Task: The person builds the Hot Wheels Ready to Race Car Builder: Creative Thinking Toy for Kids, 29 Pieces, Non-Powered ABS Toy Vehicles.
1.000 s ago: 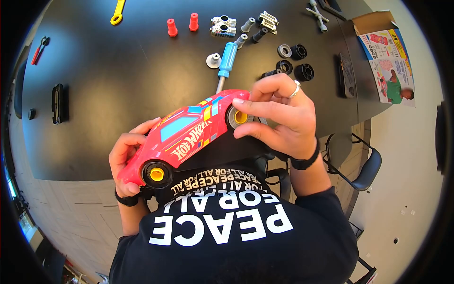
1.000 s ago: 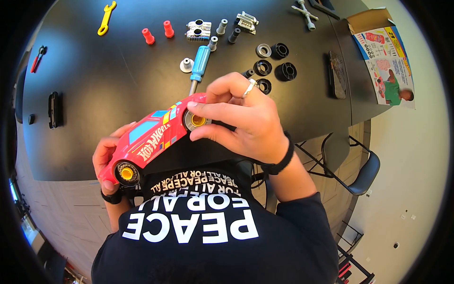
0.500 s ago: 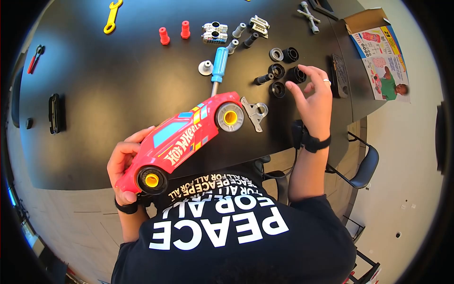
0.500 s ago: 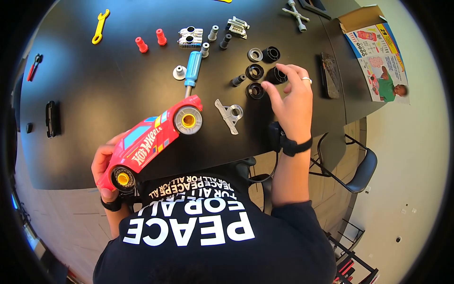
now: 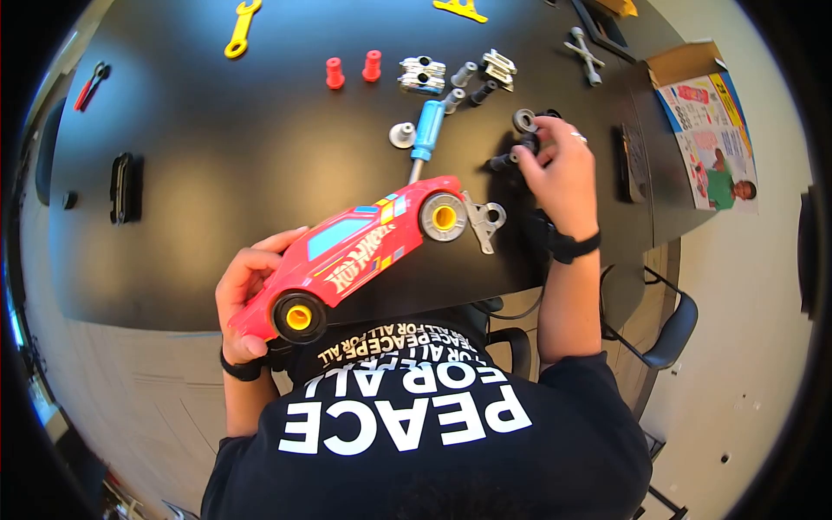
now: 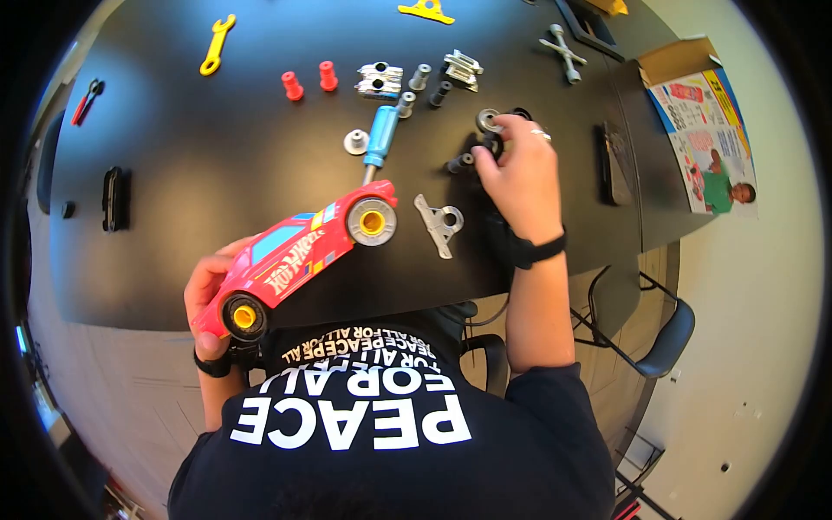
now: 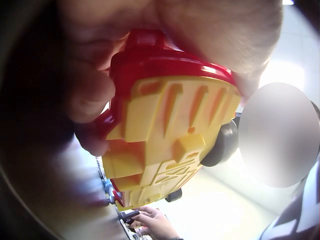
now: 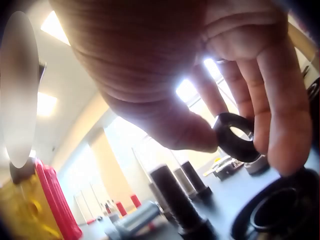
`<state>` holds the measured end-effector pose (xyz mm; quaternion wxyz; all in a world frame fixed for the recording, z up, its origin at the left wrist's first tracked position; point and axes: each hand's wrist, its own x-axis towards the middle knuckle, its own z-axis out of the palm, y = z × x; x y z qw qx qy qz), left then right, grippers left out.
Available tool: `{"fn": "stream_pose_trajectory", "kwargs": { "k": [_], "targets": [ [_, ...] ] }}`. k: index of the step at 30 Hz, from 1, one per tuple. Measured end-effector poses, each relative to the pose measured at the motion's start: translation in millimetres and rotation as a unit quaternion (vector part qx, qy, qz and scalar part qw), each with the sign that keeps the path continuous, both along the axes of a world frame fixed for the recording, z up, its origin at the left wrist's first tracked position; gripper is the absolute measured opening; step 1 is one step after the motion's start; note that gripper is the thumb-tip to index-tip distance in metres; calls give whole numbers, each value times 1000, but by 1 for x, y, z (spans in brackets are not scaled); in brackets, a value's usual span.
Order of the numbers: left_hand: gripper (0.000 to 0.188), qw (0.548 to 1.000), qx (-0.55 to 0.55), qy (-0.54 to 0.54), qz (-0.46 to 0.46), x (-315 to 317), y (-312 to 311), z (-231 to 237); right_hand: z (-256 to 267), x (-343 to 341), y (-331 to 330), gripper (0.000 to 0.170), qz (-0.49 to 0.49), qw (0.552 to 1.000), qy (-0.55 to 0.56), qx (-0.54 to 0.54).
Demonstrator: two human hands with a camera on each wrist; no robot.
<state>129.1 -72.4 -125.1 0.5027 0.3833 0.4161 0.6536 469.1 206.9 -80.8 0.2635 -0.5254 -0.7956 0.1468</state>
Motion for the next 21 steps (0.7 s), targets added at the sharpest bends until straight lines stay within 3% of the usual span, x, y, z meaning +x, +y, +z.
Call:
{"fn": "stream_pose_trajectory", "kwargs": {
  "k": [1,4,6,10,12,14,17,21],
  "targets": [
    [108,1000,-2,-2,0,0,0,2,1,3,0,46,1,999,36,19],
    [109,1000,-7,3,-10,0,2,3,19,16,-9,39,-22,959,242,-144],
    [108,1000,-1,1,-21,-3,3,4,37,17,-21,31,5,938,290,-191],
    [105,1000,0,-11,-26,-6,2,3,70,-8,-58,24,175,910,331,-180],
    [108,999,-9,24,-37,-7,2,4,84,-28,-80,24,268,870,361,-200],
    [110,999,-14,31,-40,-7,2,7,94,-65,-110,23,303,833,404,-226],
    [110,999,4,15,-37,-8,2,-1,90,-99,-123,24,387,846,303,-206],
    [105,991,79,100,-34,-12,5,-3,76,-126,-135,31,411,866,242,-148]
  ]
}}
